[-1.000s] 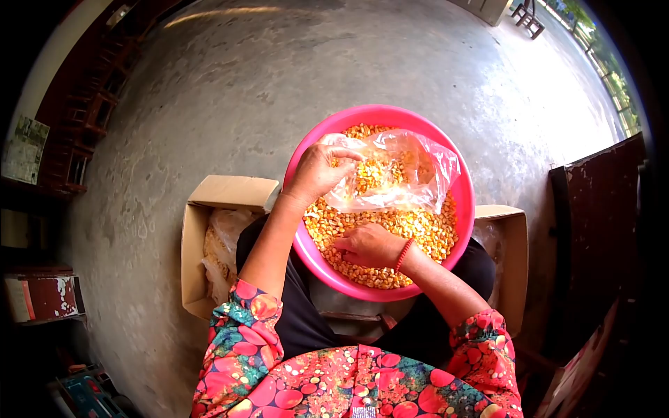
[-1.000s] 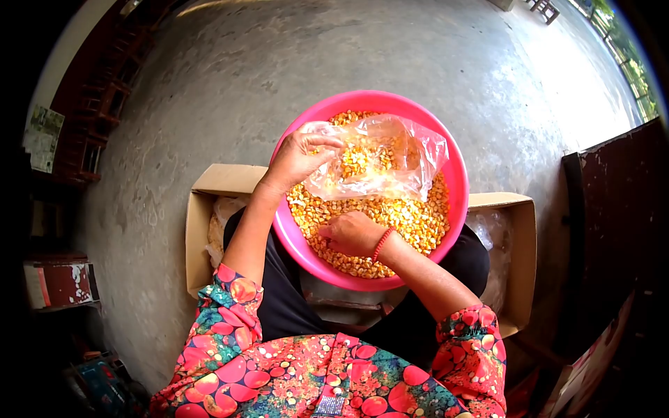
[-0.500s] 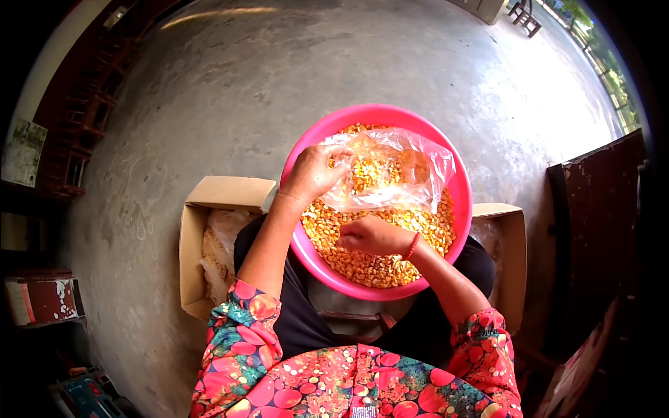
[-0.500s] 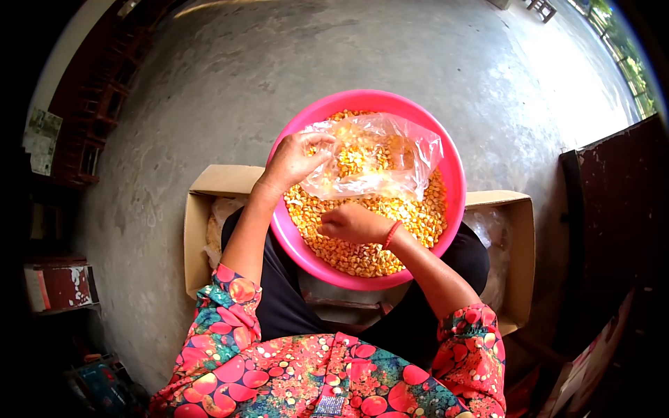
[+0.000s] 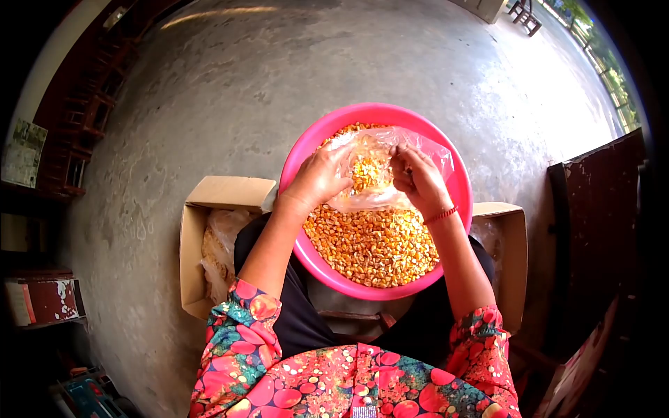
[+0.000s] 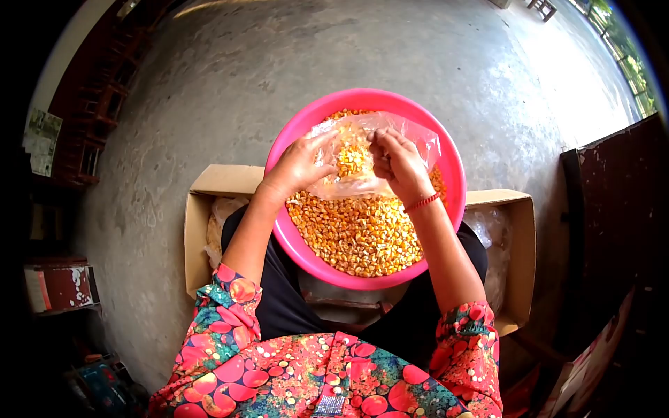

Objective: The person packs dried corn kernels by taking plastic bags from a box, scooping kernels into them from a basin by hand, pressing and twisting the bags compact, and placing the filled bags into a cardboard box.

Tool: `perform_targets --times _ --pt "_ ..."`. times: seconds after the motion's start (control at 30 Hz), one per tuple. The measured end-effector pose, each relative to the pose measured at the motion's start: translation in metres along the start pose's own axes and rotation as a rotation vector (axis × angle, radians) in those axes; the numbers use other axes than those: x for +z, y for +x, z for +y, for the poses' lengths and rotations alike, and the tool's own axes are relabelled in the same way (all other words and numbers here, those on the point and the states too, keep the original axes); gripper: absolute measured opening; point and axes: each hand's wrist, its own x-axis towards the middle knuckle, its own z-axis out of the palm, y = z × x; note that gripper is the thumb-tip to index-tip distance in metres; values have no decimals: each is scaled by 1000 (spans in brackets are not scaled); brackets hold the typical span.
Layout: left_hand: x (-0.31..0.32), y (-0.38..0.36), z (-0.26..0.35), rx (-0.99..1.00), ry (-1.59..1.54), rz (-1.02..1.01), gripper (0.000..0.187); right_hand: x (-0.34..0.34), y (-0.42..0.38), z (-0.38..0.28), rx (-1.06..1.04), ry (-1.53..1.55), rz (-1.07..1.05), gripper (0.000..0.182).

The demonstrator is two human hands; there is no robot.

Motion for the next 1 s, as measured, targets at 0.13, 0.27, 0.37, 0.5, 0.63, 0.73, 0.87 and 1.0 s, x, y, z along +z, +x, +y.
perform_targets --times 0.13,0.27,0.37,0.5,0.63,0.73,0.87,1.0 --pt "3 -1 2 -29 99 -18 78 -18 11 2 -111 91 196 17" --pt "7 -2 0 -55 219 -92 102 -37 21 9 -233 95 122 24" --pt "0 -2 11 -81 210 -144 114 -21 9 -2 -366 -465 335 31" --pt "-2 -4 14 -102 207 -177 123 -11 6 -6 -500 -620 333 28" --pt "-6 -3 16 -86 186 -170 125 -6 -2 -9 -300 -387 25 22" --pt "-7 -3 19 -174 219 -216 125 17 -20 -13 42 -736 -404 22" --pt "-1 -3 11 -111 203 -128 117 27 -32 28 -154 -1151 -738 15" --pt "-1 -1 2 -98 166 -65 104 24 -38 68 -585 -1529 -494 9"
